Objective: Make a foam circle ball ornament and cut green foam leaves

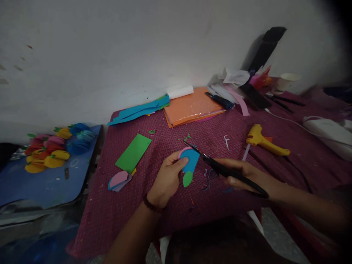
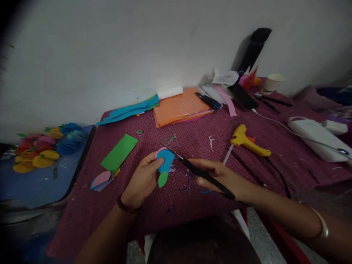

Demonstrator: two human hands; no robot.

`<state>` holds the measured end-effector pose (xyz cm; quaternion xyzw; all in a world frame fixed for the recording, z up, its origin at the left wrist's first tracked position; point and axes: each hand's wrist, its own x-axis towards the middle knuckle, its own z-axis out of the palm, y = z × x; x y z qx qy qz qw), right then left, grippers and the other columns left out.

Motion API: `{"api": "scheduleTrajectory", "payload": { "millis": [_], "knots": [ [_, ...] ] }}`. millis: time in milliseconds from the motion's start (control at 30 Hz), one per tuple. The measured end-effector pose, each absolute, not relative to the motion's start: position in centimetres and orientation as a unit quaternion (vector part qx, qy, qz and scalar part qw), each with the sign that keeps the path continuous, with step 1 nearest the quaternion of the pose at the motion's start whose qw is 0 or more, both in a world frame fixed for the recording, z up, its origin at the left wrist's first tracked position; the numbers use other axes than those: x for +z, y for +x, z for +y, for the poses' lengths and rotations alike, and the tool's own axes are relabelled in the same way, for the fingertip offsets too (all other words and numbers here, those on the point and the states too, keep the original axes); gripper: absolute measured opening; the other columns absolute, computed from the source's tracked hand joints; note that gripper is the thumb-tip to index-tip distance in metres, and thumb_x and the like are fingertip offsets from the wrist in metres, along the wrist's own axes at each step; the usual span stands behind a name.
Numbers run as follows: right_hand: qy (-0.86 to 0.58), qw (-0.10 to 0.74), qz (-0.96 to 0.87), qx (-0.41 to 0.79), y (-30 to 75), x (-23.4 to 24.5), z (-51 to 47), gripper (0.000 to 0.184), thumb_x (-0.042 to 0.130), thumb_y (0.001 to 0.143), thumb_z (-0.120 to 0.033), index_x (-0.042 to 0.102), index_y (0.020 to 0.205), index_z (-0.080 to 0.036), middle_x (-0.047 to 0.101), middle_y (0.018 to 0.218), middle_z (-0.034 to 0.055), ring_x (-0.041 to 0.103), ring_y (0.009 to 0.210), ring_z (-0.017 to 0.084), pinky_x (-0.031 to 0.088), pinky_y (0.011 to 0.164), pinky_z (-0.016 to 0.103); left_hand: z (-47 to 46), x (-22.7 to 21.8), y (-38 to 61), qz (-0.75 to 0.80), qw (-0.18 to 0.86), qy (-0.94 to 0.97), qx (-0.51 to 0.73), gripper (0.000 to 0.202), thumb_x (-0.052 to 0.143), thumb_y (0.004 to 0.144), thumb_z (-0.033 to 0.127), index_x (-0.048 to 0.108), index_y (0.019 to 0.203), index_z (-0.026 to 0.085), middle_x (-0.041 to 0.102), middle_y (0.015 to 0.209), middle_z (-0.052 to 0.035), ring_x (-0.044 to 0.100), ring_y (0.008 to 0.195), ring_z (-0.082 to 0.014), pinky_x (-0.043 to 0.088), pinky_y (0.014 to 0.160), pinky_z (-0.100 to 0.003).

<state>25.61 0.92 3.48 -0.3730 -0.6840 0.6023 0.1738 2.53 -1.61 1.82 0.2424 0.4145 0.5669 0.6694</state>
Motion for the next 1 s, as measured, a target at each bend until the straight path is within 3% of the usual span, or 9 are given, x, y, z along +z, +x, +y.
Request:
{"api": "scheduleTrajectory", "payload": {
  "millis": [300,567,700,833,1000],
  "knots": [
    [-0.358,0.172,-0.699,0.595,25.5,2.9,0.8,0.066,0.063,0.081,-0.051,0.045,0.138,-0.022,0.052,0.139,0.0135,0.050,0.128,0.029,0.040,0.108,0.044,-1.7,1.0,3.3,0.403,0.663,0.312,0.549,0.024,0.078,0.069,0.030,0.076,0.091,0.019,0.068,0.078,-0.0018,0.056,0.068,-0.0107,0.045,0.072,-0.024],
    [-0.348,0.149,-0.709,0.595,26.2,3.2,0.8,0.065,0.063,0.082,-0.049,0.045,0.139,-0.023,0.051,0.141,0.0128,0.047,0.132,0.029,0.036,0.111,0.045,-1.8,1.8,3.0,0.436,0.670,0.293,0.525,0.025,0.082,0.064,0.031,0.075,0.082,0.015,0.067,0.071,-0.0010,0.053,0.062,-0.0079,0.042,0.060,-0.020],
    [-0.352,0.179,-0.681,0.617,25.7,2.7,0.5,0.063,0.066,0.079,-0.049,0.050,0.134,-0.023,0.055,0.137,0.0120,0.051,0.128,0.029,0.040,0.108,0.043,-1.8,1.9,3.4,0.462,0.672,0.229,0.532,0.031,0.086,0.057,0.034,0.073,0.078,0.015,0.064,0.064,0.0017,0.049,0.052,-0.0054,0.038,0.051,-0.019],
    [-0.367,0.208,-0.649,0.633,25.3,2.2,0.1,0.062,0.071,0.075,-0.050,0.056,0.129,-0.023,0.060,0.132,0.0104,0.057,0.122,0.028,0.044,0.105,0.041,-1.8,1.9,3.7,0.455,0.682,0.184,0.542,0.037,0.088,0.051,0.034,0.073,0.079,0.015,0.065,0.062,0.0018,0.051,0.052,-0.0063,0.042,0.054,-0.020],
    [-0.387,0.201,-0.651,0.621,25.6,2.1,0.1,0.062,0.072,0.074,-0.049,0.058,0.128,-0.022,0.064,0.128,0.0107,0.060,0.118,0.029,0.046,0.103,0.042,-1.7,1.7,3.5,0.443,0.687,0.206,0.537,0.031,0.086,0.055,0.031,0.073,0.078,0.014,0.065,0.062,0.0010,0.054,0.056,-0.0077,0.042,0.056,-0.021]
  ]
}}
